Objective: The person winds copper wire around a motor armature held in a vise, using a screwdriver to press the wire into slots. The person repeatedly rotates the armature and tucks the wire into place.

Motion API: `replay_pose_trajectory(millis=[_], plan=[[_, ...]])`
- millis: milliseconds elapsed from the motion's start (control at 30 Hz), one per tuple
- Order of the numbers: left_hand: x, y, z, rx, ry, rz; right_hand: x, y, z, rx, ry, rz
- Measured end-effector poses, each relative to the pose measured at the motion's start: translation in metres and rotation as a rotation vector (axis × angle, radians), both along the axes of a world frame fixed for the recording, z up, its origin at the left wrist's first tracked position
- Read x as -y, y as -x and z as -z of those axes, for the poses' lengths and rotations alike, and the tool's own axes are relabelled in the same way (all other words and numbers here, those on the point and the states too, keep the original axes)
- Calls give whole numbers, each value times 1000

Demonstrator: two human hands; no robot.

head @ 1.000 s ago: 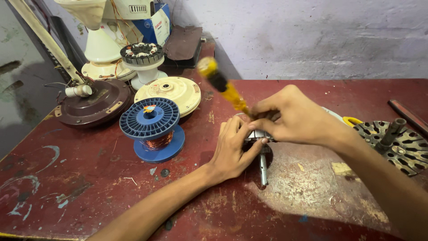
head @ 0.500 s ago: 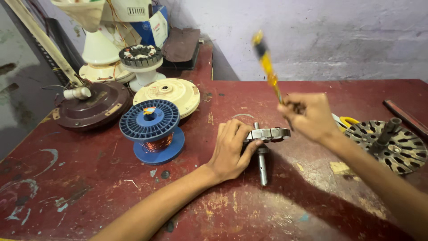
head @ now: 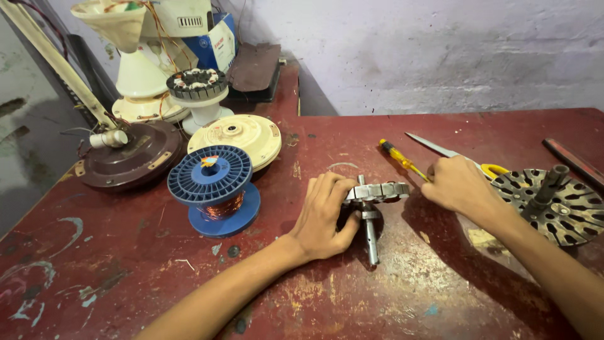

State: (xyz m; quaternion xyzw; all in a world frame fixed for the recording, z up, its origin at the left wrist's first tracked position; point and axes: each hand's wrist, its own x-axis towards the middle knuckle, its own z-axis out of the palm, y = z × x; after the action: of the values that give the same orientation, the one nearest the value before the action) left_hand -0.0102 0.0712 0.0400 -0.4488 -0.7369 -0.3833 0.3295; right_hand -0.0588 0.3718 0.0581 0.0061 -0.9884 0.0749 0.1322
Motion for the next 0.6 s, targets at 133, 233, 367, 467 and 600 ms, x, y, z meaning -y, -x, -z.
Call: replay_pose_trajectory(millis=[133, 233, 367, 467, 600], plan=[[-1, 3, 3, 7, 15, -5, 4, -10, -6, 54, -124, 18], [-1, 4, 4, 5, 15, -9, 5, -14, -9, 53, -136, 6], [-2, 5, 5, 4, 22, -8, 5, -17, -9, 103, -166, 38], [-2, 5, 5, 3, 26, -11, 8, -20, -11, 168, -159, 65], [-2, 5, 4, 5, 27, -15, 13, -26, -17, 102, -214, 31]])
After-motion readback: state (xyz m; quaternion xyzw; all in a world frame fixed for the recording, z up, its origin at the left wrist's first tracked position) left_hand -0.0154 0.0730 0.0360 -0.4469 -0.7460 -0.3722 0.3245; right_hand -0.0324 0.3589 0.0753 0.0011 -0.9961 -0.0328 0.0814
